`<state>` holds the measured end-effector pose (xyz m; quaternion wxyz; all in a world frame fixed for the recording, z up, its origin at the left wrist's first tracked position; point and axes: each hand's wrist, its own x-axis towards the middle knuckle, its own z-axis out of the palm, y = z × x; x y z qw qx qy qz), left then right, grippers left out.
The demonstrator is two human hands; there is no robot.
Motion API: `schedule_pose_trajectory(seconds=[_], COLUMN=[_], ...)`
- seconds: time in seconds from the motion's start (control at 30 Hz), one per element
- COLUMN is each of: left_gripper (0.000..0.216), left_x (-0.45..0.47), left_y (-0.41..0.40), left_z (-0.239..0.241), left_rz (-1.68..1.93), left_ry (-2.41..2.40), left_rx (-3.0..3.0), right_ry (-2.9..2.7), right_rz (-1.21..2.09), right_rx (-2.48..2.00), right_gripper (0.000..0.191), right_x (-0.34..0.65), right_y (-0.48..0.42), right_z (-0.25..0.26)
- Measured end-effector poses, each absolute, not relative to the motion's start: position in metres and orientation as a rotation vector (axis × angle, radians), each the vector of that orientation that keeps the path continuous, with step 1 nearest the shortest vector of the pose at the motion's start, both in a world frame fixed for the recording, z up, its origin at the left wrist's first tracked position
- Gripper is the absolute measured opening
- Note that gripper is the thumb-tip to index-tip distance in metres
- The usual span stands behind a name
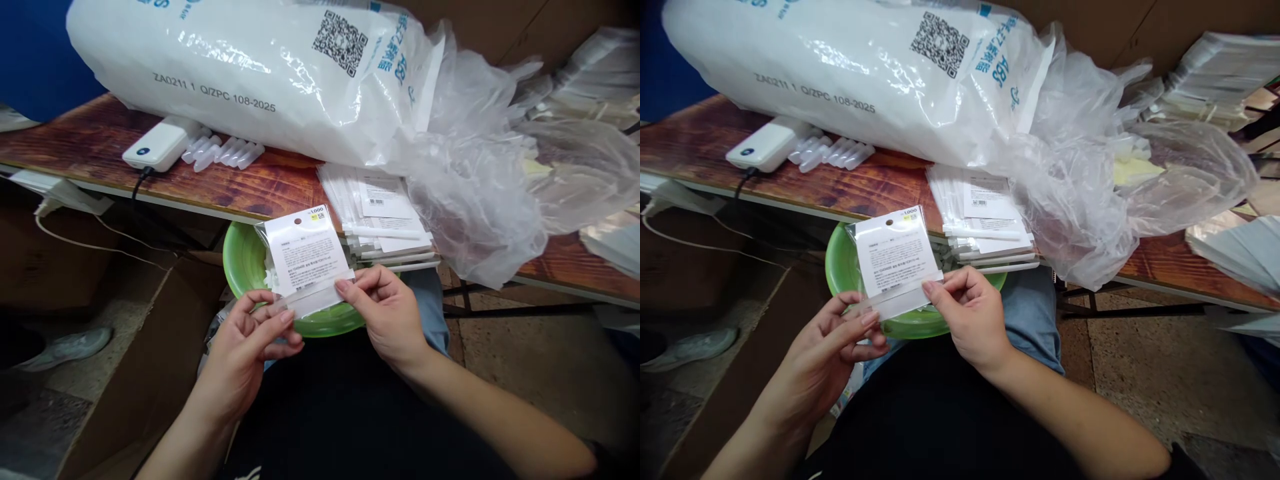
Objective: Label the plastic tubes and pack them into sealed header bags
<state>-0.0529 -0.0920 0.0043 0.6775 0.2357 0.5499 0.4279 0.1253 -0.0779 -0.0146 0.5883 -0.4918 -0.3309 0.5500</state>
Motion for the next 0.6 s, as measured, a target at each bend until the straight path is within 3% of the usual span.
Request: schedule_pose_trajectory(seconds=[0.23,0.6], left_gripper=[0.029,0.030], left_x=[-0.062,-0.068], left_y=[-0.087,-0.078], left_z=[0.008,0.014], left_rz=[0.680,0.659], left_ry=[1.142,0.974], left_rx=[0.622,0.631], right_ry=[-0.932,-1.085], right_rz=[1.229,1.168], right_rx=[-1.103,-1.030], right_gripper=[0.022,0.021], right_x=[0.125,0.129], right_y=[-0.076,-0.055], right_z=[-0.004,0.018])
